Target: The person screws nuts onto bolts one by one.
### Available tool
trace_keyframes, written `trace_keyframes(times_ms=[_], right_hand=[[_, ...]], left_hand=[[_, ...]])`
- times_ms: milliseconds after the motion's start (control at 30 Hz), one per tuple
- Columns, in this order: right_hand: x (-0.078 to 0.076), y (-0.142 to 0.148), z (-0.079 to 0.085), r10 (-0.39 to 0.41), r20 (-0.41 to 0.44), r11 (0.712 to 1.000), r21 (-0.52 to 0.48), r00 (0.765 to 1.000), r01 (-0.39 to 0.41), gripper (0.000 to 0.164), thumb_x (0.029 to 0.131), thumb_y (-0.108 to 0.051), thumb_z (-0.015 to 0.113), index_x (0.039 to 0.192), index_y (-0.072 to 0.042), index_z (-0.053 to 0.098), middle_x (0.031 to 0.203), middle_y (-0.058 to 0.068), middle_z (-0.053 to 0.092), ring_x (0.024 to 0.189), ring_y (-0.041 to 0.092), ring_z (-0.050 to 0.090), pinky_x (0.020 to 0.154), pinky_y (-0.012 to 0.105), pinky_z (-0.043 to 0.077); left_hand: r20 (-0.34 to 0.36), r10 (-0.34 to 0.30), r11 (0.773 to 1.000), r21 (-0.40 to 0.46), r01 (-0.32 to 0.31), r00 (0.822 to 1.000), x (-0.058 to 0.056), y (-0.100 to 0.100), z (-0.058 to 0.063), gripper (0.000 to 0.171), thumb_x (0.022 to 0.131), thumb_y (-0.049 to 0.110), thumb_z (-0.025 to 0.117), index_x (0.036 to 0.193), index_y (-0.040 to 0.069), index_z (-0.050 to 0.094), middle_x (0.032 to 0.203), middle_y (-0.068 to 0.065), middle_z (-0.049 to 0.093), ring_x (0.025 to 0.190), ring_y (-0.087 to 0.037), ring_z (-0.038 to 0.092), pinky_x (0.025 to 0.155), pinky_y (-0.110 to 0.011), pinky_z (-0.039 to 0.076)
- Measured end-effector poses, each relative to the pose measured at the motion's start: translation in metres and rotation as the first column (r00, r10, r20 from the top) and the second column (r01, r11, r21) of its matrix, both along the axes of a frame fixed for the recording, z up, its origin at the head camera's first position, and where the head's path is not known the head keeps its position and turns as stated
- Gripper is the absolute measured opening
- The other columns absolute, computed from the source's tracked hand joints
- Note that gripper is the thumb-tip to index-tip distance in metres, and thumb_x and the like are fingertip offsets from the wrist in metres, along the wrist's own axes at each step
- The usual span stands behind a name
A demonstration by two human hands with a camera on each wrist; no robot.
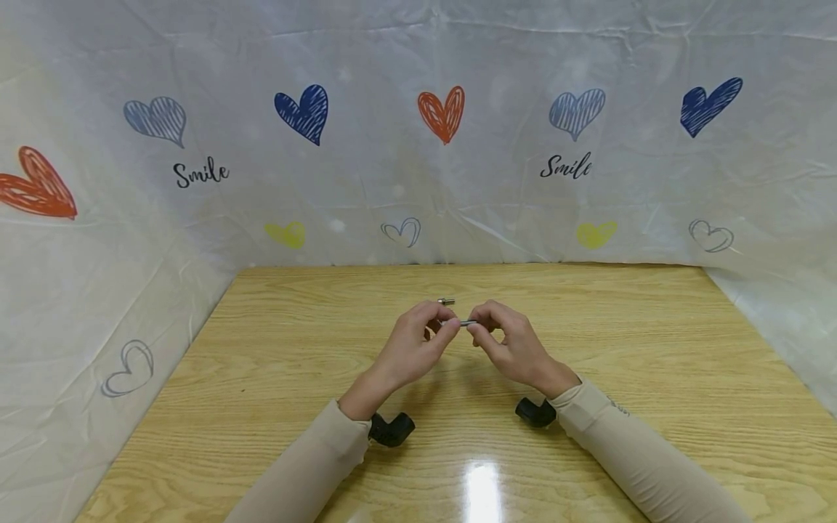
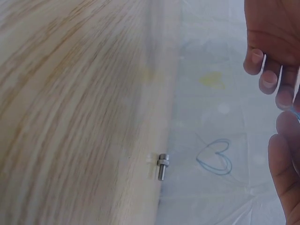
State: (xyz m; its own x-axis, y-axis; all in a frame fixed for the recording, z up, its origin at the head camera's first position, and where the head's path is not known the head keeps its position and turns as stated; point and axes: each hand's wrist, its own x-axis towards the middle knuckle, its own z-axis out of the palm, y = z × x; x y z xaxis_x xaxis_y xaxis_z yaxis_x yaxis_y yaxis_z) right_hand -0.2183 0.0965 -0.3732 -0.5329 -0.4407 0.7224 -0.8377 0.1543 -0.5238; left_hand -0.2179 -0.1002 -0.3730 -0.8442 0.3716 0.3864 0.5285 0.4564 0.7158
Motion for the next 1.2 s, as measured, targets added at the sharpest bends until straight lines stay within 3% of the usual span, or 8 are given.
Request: trace_keyframes(times_ms=[100,233,367,500,733,900,1200], right_hand=[[0.0004,-0.0001,0.0006,-0.003,0.004,1.0,0.001,1.0,0.003,0.005,0.094,0.002,0.057,0.093,0.007,0.055,0.076,0.008,0.058,0.064,0.019,0.057,0.056,0.037,0.05],[0.0003,-0.0001,0.0009,-0.008,0.0,1.0,0.001,1.0,0.008,0.007,0.089,0.011,0.059,0.093,0.006,0.055,0.076,0.01,0.058,0.064,0.019,0.057,0.055,0.037,0.05],[0.0,-0.0004,0.0006,-0.01,-0.006,1.0,0.0,1.0,0.01,0.015,0.085,0.017,0.06,0.093,0.005,0.056,0.074,0.011,0.058,0.063,0.018,0.057,0.054,0.036,0.05],[0.0004,-0.0005,0.0007,-0.008,0.0,1.0,0.0,1.0,0.008,0.013,0.086,0.015,0.06,0.093,0.005,0.056,0.074,0.011,0.058,0.063,0.019,0.057,0.055,0.036,0.05],[0.0011,-0.0009,0.0012,-0.014,0.006,1.0,-0.003,1.0,0.014,0.016,0.085,0.017,0.06,0.092,0.004,0.056,0.073,0.012,0.058,0.062,0.02,0.057,0.054,0.036,0.049],[0.0012,-0.0006,0.0014,-0.003,0.014,1.0,-0.008,1.0,0.003,0.002,0.092,0.006,0.058,0.093,0.006,0.056,0.074,0.013,0.058,0.063,0.021,0.058,0.055,0.036,0.049],[0.0004,-0.0005,0.0002,0.01,0.004,1.0,-0.01,1.0,-0.01,0.005,0.094,0.002,0.057,0.093,0.007,0.056,0.074,0.012,0.058,0.062,0.02,0.057,0.054,0.036,0.049]], left_hand=[[-0.012,-0.003,1.0,0.022,0.004,1.0,0.0003,0.0001,0.0002,0.017,0.094,0.029,0.063,0.105,0.015,0.061,0.093,0.005,0.058,0.078,-0.009,0.053,0.065,-0.03,0.046],[-0.067,-0.022,0.999,0.047,0.025,0.997,0.0001,0.0005,0.001,0.019,0.088,0.016,0.071,0.101,0.014,0.057,0.09,0.004,0.058,0.076,-0.008,0.054,0.061,-0.029,0.045],[-0.13,-0.041,0.998,0.042,0.047,0.991,-0.0009,0.0009,0.0011,0.021,0.086,0.003,0.07,0.095,0.013,0.055,0.086,0.004,0.056,0.073,-0.009,0.053,0.059,-0.027,0.044],[-0.158,-0.046,0.998,0.036,0.053,0.986,-0.0008,0.001,0.0012,0.019,0.086,0.0,0.068,0.093,0.012,0.055,0.087,0.003,0.055,0.073,-0.009,0.053,0.059,-0.027,0.044],[-0.118,-0.026,0.999,0.019,0.029,0.993,-0.0002,0.0007,0.0011,0.011,0.091,0.009,0.066,0.094,0.013,0.056,0.087,0.003,0.055,0.074,-0.009,0.052,0.06,-0.027,0.043],[-0.08,-0.019,1.0,0.006,0.019,0.997,0.0006,0.0005,0.0017,0.004,0.095,0.016,0.061,0.094,0.013,0.059,0.087,0.004,0.055,0.076,-0.009,0.051,0.062,-0.028,0.043],[-0.004,0.003,1.0,-0.011,-0.003,1.0,0.0002,-0.0005,0.0007,0.016,0.099,0.024,0.054,0.096,0.012,0.065,0.086,0.007,0.056,0.078,-0.011,0.051,0.068,-0.032,0.045]])
